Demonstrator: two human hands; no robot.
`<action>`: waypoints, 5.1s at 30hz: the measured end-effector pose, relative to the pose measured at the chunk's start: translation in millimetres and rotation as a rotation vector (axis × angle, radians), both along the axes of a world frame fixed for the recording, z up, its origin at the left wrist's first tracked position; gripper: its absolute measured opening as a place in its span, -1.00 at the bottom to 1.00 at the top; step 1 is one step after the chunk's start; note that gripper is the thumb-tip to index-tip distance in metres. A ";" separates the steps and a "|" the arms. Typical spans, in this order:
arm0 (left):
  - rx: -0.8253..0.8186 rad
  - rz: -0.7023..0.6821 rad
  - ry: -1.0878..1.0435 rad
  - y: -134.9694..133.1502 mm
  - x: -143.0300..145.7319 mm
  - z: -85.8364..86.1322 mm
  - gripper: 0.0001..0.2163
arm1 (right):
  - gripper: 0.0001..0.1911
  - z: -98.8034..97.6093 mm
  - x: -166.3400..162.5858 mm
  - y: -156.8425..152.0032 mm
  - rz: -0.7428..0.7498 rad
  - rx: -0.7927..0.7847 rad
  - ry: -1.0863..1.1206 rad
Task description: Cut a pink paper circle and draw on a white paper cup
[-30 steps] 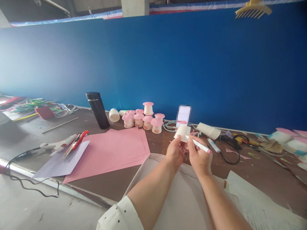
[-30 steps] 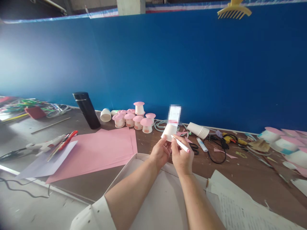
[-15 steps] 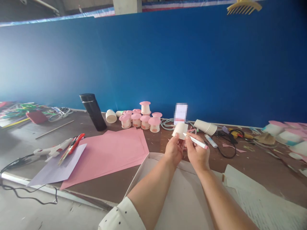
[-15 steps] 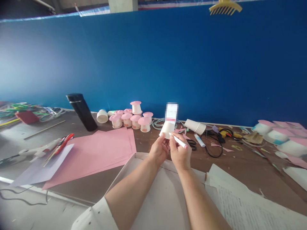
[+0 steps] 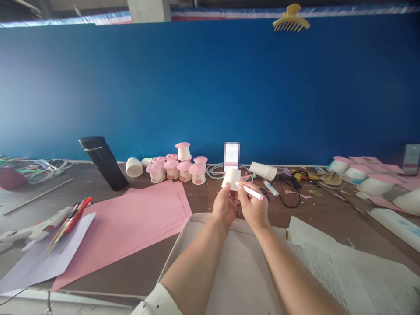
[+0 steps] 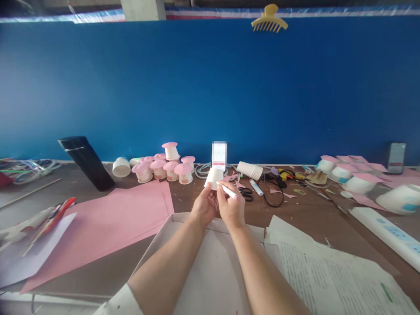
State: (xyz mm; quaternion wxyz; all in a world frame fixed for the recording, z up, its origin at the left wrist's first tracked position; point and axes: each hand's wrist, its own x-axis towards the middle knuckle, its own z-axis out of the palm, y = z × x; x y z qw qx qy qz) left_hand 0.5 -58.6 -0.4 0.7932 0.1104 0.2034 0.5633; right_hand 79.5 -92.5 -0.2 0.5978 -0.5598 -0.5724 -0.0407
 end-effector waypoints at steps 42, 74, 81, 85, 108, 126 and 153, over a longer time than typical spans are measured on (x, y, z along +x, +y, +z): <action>-0.039 -0.008 0.015 2.0 -0.7 -0.7 -0.85 | -0.73 2.6 0.1 1.2 -0.011 -0.003 -0.011; -0.089 -0.020 0.025 1.6 -2.2 -0.5 -0.86 | -0.71 3.2 -2.6 -0.6 -0.008 -0.059 -0.052; -0.078 -0.011 0.016 3.0 -2.1 -3.3 -0.85 | -0.73 1.6 -2.8 -0.1 -0.001 -0.040 -0.056; -0.079 -0.018 0.022 2.7 -2.2 -2.8 -0.87 | -0.72 2.2 -2.4 0.1 -0.016 -0.051 -0.058; -0.131 0.011 -0.005 2.2 -0.8 -0.4 -0.91 | -0.70 4.5 -1.9 -0.5 -0.041 -0.103 -0.080; -0.133 0.016 -0.015 2.6 -0.9 -0.3 -0.87 | -0.70 3.1 -3.0 0.2 -0.029 -0.088 -0.108; -0.169 0.013 -0.028 2.9 -2.6 -0.1 -0.89 | -0.70 0.7 -4.4 -0.4 -0.038 -0.119 -0.131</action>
